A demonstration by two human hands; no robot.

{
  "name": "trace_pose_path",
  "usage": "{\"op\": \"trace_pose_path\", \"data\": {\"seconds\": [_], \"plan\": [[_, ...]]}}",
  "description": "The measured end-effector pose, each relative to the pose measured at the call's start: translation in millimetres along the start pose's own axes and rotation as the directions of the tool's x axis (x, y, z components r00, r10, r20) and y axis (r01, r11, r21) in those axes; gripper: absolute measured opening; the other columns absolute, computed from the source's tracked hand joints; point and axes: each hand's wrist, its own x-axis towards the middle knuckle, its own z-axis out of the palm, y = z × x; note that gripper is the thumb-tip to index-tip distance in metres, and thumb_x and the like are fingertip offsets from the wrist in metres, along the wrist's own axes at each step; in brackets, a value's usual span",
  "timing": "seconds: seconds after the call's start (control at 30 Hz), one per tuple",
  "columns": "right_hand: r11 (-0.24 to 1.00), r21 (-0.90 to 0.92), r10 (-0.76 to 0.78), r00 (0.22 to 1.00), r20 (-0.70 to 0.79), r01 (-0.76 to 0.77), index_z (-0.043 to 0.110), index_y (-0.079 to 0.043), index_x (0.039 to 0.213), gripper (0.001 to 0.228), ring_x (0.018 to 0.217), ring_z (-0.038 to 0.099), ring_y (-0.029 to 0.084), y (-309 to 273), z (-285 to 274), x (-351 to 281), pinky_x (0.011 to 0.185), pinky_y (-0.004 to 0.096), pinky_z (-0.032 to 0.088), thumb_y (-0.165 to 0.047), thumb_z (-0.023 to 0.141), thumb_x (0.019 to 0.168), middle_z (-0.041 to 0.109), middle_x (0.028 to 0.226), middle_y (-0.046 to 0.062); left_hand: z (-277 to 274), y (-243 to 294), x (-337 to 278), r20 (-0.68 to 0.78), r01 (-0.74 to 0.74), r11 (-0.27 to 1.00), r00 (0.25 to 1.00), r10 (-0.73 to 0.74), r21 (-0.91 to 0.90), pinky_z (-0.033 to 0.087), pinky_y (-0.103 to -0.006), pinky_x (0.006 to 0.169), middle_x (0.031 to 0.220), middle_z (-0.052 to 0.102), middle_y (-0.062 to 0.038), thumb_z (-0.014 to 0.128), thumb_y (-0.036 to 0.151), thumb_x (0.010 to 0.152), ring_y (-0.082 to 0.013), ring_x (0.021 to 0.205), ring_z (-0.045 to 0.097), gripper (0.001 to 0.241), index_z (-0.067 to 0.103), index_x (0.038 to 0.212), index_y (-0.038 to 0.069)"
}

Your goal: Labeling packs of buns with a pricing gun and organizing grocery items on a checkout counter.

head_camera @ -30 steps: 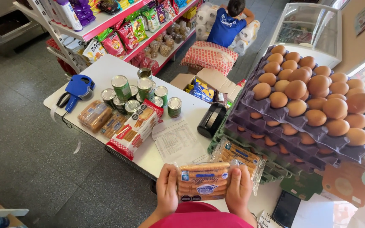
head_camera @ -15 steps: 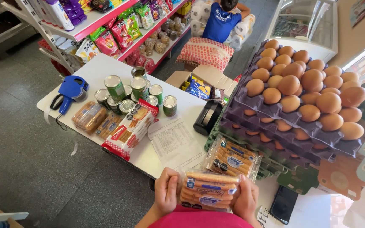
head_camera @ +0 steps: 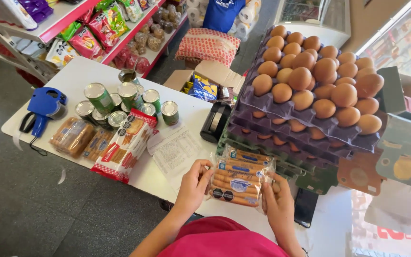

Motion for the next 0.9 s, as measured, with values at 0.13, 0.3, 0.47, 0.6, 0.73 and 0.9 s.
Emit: {"op": "trace_pose_path", "data": {"seconds": [0.13, 0.3, 0.47, 0.6, 0.73, 0.9], "plan": [[0.993, -0.088, 0.064, 0.99, -0.127, -0.075, 0.054, -0.009, 0.142, 0.041, 0.052, 0.05, 0.017, -19, -13, -4, 0.045, 0.034, 0.039, -0.015, 0.059, 0.102, 0.063, 0.078, 0.009, 6, 19, 13, 0.02, -0.031, 1.0, 0.999, 0.031, 0.007, 0.052, -0.0294, 0.059, 0.072, 0.061, -0.003, 0.056, 0.016, 0.103, -0.0145, 0.061, 0.063, 0.028, 0.059, 0.129, 0.008], [0.91, -0.412, -0.116, 0.981, -0.158, 0.041, 0.056, -0.009, 0.141, 0.048, 0.064, 0.06, 0.018, 2, -20, 29, 0.071, 0.04, 0.049, -0.021, 0.067, 0.096, 0.07, 0.096, 0.004, 15, 22, 41, 0.026, 0.013, 0.965, 0.999, -0.021, 0.26, 0.053, -0.0349, 0.075, 0.098, 0.065, -0.003, 0.059, 0.021, 0.098, -0.0187, 0.078, 0.065, 0.045, 0.052, 0.143, 0.014], [0.866, -0.489, -0.207, 0.965, -0.16, 0.105, 0.06, -0.008, 0.136, 0.042, 0.068, 0.062, 0.02, 14, -23, 33, 0.071, 0.039, 0.049, -0.025, 0.065, 0.098, 0.067, 0.108, 0.005, 17, 19, 44, 0.032, -0.027, 0.972, 0.999, 0.02, 0.234, 0.053, -0.034, 0.072, 0.099, 0.068, -0.004, 0.059, 0.024, 0.1, -0.0172, 0.075, 0.066, 0.038, 0.058, 0.135, 0.011], [0.777, -0.518, -0.535, 0.808, -0.247, 0.357, 0.066, -0.002, 0.133, 0.032, 0.085, 0.058, 0.022, 15, -24, 18, 0.074, 0.034, 0.05, -0.007, 0.068, 0.102, 0.063, 0.112, 0.012, -2, 7, 41, -0.025, -0.073, 0.982, 0.997, 0.078, 0.175, 0.053, -0.0325, 0.076, 0.099, 0.066, -0.003, 0.059, 0.029, 0.1, -0.015, 0.077, 0.063, 0.037, 0.06, 0.132, 0.011], [0.678, -0.485, -0.71, 0.662, -0.239, 0.553, 0.07, 0.012, 0.127, 0.021, 0.086, 0.057, 0.03, 11, -25, 9, 0.069, 0.038, 0.049, -0.001, 0.067, 0.111, 0.065, 0.112, 0.024, -65, -19, 56, -0.183, -0.057, 0.974, 0.978, 0.099, 0.22, 0.053, -0.033, 0.075, 0.099, 0.069, -0.001, 0.06, 0.024, 0.099, -0.0149, 0.081, 0.064, 0.032, 0.063, 0.128, 0.01], [0.718, -0.557, -0.622, 0.744, -0.243, 0.418, 0.073, 0.016, 0.129, 0.024, 0.092, 0.059, 0.033, -25, -19, -16, 0.078, 0.04, 0.047, -0.002, 0.059, 0.123, 0.065, 0.118, 0.03, -217, -70, 84, -0.655, 0.067, 0.873, 0.69, 0.309, 0.483, 0.05, -0.0397, 0.089, 0.109, 0.072, -0.008, 0.061, 0.013, 0.096, -0.0242, 0.101, 0.066, 0.02, 0.074, 0.111, 0.011]]}}
